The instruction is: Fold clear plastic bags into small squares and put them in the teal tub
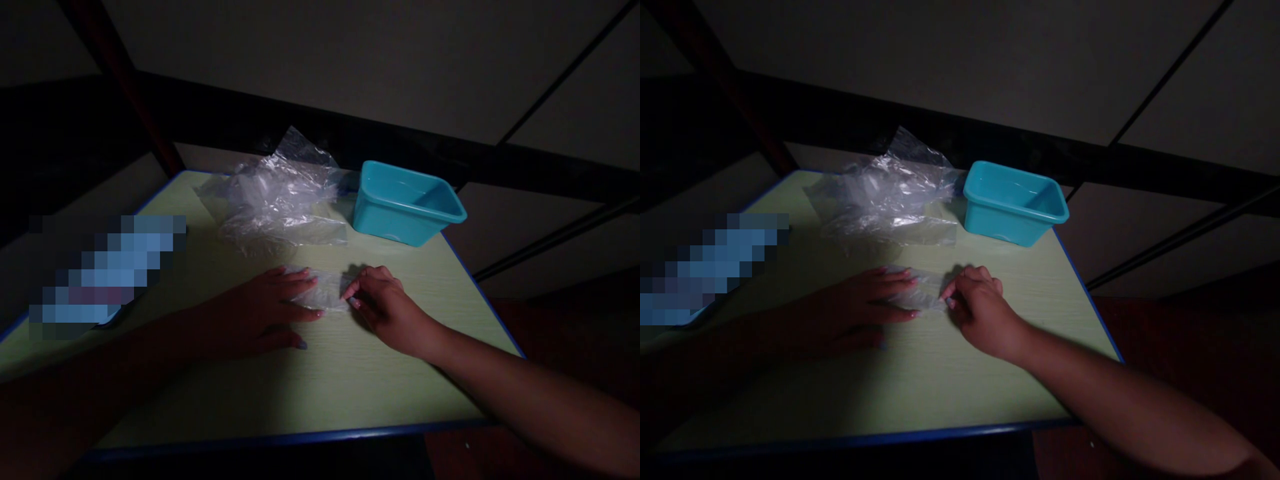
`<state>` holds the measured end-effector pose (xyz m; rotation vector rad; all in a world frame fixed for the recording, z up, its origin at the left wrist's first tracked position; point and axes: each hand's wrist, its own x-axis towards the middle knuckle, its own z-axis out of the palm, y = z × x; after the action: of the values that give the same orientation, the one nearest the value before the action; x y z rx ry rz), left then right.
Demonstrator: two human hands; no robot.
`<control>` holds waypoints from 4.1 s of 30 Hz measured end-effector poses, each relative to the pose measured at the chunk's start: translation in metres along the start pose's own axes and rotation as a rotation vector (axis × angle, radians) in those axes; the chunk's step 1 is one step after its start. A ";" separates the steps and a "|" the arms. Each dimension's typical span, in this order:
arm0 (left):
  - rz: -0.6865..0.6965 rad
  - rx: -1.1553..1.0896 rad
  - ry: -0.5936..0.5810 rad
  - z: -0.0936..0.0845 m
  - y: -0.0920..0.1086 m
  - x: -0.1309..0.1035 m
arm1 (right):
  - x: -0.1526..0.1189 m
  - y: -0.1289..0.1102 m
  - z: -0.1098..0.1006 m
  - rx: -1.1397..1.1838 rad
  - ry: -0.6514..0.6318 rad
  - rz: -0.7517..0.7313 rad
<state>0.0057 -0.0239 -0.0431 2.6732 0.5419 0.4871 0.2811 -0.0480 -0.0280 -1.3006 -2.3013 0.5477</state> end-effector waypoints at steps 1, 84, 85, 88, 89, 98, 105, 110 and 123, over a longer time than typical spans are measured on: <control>-0.003 0.003 -0.008 0.000 0.000 0.000 | 0.000 -0.001 0.000 0.001 -0.003 -0.001; -0.031 0.084 0.025 -0.006 -0.004 0.001 | 0.004 -0.004 0.002 0.999 0.069 0.308; -0.027 0.088 0.015 -0.007 -0.003 0.002 | 0.004 -0.004 0.002 0.995 0.066 0.296; -0.014 0.101 0.004 -0.010 0.000 0.004 | 0.004 -0.005 0.002 0.978 0.045 0.250; -0.009 0.104 0.012 -0.010 0.000 0.005 | 0.004 -0.006 0.002 0.973 0.036 0.234; 0.035 0.147 -0.012 -0.011 0.003 0.008 | 0.004 -0.009 -0.001 0.905 -0.015 0.185; 0.056 0.150 0.006 -0.009 0.003 0.007 | 0.004 -0.007 -0.001 0.860 -0.006 0.209; 0.079 0.180 0.009 -0.008 0.004 0.006 | 0.003 -0.007 0.002 0.941 0.081 0.264; 0.101 0.318 -0.006 -0.007 0.007 0.005 | 0.004 -0.006 -0.002 0.614 0.229 0.143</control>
<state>0.0092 -0.0259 -0.0334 3.0163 0.5217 0.4530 0.2768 -0.0470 -0.0223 -1.1448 -1.6684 0.9985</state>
